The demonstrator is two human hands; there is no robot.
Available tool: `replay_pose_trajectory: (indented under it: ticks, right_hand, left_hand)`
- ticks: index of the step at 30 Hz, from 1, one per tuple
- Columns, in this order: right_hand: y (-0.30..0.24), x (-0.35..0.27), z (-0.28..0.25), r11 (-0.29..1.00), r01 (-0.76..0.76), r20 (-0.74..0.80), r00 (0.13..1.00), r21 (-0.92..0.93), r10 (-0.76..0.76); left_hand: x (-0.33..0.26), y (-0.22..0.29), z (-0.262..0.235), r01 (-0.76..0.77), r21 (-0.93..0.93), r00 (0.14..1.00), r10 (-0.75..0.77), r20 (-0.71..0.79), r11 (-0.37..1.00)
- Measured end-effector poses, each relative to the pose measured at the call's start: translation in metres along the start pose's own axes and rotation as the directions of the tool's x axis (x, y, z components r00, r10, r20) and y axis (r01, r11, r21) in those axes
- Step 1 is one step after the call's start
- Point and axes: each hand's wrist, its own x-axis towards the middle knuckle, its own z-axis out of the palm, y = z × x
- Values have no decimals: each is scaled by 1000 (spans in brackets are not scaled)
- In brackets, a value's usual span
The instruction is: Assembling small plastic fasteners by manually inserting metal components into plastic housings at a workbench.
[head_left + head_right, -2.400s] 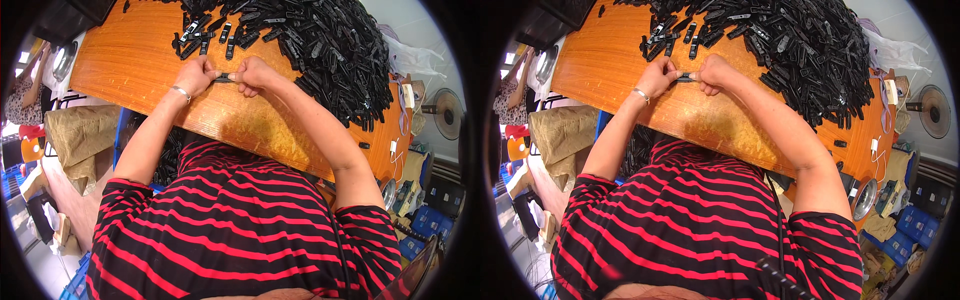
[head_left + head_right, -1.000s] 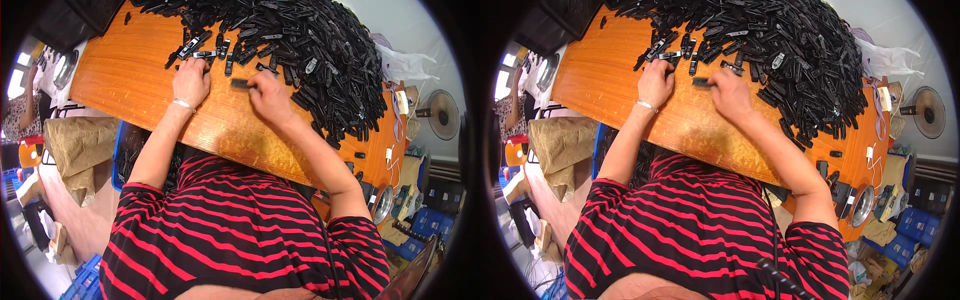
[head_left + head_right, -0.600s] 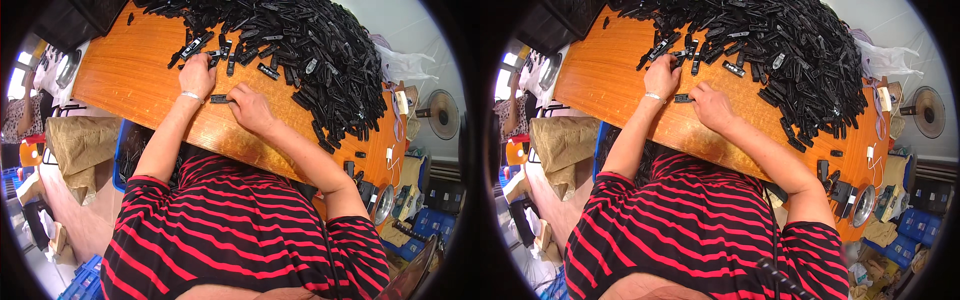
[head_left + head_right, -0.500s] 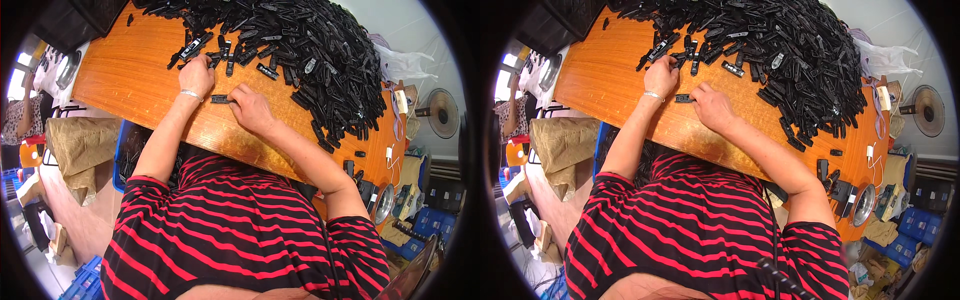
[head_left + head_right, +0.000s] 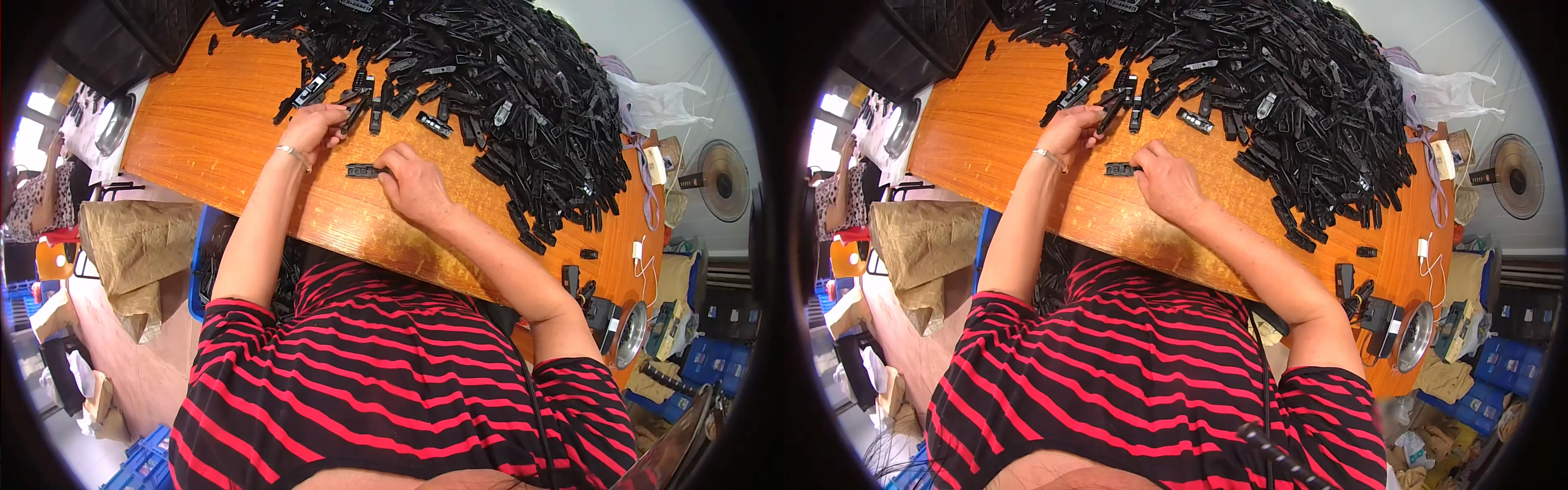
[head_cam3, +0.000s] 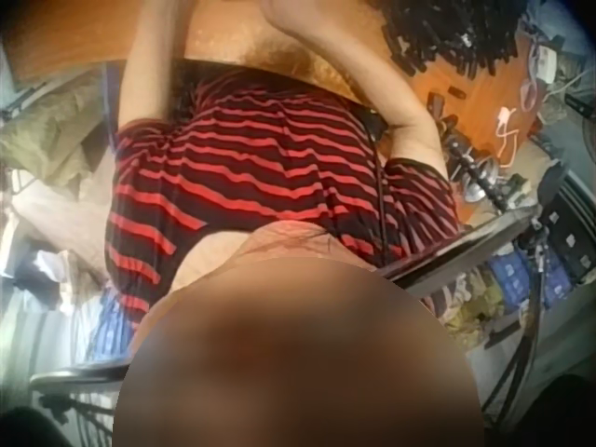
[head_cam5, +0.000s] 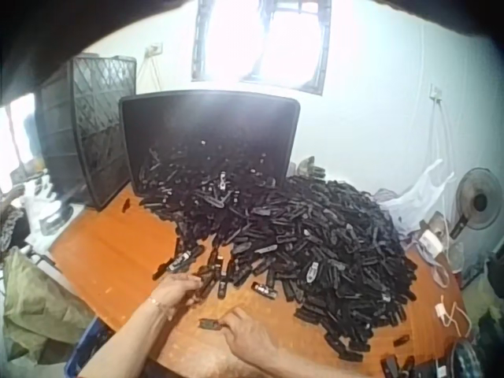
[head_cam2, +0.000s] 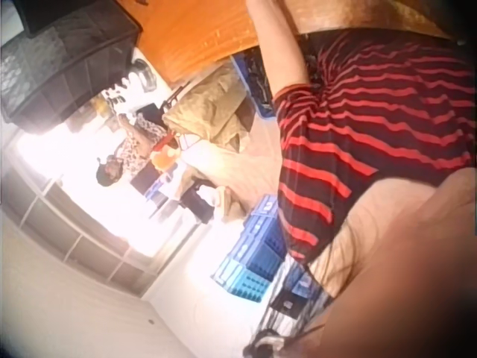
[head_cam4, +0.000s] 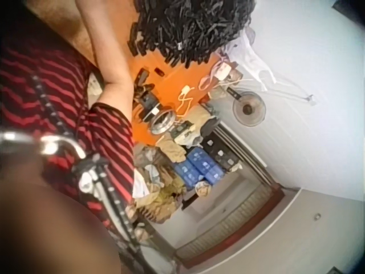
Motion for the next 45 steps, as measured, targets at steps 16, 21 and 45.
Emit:
replay_pose_trajectory:
  ticks: [16,21,45]
  right_hand:
    - [-15,36,-17,488,-466,221,851,738,477]
    - [-4,31,-16,363,-521,311,809,772,500]
    - [1,42,-33,773,-348,164,937,530,309]
  left_hand:
    - [-25,-18,20,72,-500,932,120,341,863]
    - [-32,-23,22,20,-430,940,129,315,903]
    - [-50,-7,11,-197,-57,974,202,103,979]
